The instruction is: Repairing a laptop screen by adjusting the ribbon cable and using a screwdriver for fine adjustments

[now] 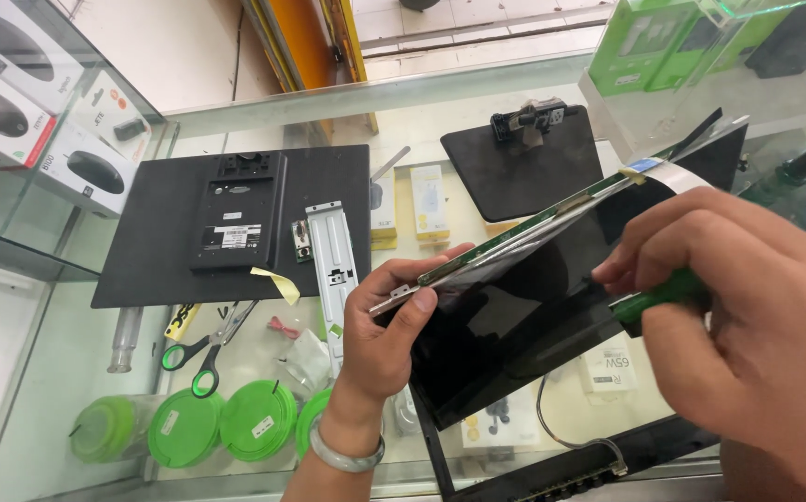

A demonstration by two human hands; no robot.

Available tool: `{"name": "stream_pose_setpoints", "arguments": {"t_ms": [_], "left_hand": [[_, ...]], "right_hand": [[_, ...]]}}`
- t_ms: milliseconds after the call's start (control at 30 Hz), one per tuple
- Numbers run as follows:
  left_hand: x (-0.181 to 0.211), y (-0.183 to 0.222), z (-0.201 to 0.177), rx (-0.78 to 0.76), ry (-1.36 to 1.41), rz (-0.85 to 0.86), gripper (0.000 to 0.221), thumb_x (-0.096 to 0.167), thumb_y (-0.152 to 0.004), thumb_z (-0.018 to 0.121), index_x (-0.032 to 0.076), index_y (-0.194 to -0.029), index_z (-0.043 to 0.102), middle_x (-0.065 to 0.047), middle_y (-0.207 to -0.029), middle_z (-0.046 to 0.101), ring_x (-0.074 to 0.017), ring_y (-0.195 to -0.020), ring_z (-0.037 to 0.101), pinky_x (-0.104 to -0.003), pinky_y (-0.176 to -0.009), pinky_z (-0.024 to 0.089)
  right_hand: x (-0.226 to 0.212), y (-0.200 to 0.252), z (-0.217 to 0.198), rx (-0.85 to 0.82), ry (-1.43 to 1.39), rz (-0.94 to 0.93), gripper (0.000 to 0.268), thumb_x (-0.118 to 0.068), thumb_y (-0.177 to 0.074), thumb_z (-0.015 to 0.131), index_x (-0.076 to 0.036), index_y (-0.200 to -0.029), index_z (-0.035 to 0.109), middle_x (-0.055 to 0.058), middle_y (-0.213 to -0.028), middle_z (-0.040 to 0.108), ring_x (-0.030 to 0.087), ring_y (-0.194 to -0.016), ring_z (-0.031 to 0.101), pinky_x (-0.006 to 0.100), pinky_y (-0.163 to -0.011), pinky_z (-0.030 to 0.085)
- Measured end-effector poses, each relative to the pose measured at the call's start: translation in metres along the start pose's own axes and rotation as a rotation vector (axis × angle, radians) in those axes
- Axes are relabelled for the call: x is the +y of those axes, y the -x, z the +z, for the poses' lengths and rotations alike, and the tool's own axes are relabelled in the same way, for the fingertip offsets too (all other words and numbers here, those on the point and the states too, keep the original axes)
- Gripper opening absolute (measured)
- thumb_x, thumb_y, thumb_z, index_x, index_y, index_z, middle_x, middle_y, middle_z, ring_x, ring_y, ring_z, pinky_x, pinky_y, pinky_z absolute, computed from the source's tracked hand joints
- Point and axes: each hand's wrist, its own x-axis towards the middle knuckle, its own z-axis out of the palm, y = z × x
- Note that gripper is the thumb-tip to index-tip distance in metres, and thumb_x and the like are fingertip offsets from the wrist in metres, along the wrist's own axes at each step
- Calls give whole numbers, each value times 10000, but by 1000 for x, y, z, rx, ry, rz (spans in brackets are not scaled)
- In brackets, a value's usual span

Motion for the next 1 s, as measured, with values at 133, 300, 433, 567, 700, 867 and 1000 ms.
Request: {"name": "stream_pose_setpoints", "arguments": {"t_ms": [133,300,433,567,700,867,1000], "left_hand": [[-2,-1,0,19,14,-9,234,136,-1029,583,-11,-1204,633,-326,-1296,659,-399,-1336,618,-473,-1184,484],[-14,-2,-7,134,104,-53,202,96,-1000,612,-13,-1160,668,-317,-1287,671,-390,-1269,652,-462,-1168,487],[-18,-8,-11,261,97,-78,318,174,-971,653,-52,-1194,673,-285,-1259,698,-351,-1206,691,-432,-1104,543],[-28,-8,-29,562,165,-180,283,200,-924,720,0,-1123,709,-189,-1064,752,-283,-968,738,-404,-927,611],[0,-14,-22,566,290,-161,453,278,-906,695,-22,-1246,680,-199,-1270,711,-338,-1177,703,-439,-1089,576],[29,-22,6,684,352,-86,622,378,-787,745,30,-1301,700,-142,-1444,691,-298,-1358,667,-401,-1239,518],[41,-38,72,991,196,-28,754,492,-605,748,107,-1253,771,-92,-1403,753,-290,-1251,751,-377,-1090,633]], "right_hand": [[5,1,-3,-54,80,15,100,-27,-833,536,-53,-888,616,87,-980,713,262,-840,699,443,-746,571],[-4,17,-3,290,-266,67,146,160,-907,451,112,-1045,444,280,-1116,513,324,-874,641,368,-852,560],[41,41,-26,472,-238,22,104,237,-1190,469,167,-1259,434,326,-1337,434,376,-969,619,412,-947,614],[106,71,-34,629,-269,54,195,297,-1021,561,117,-1036,488,289,-1108,522,325,-806,607,385,-788,628],[175,151,-53,717,-216,375,201,176,-1008,690,23,-1012,559,179,-1087,555,273,-901,644,351,-839,668],[224,242,-58,767,41,684,183,4,-1013,811,-35,-1084,647,81,-1071,680,142,-1034,646,252,-926,535],[225,270,-34,632,207,653,135,-66,-982,786,-18,-1058,684,106,-1004,694,223,-966,658,344,-829,518]]}}
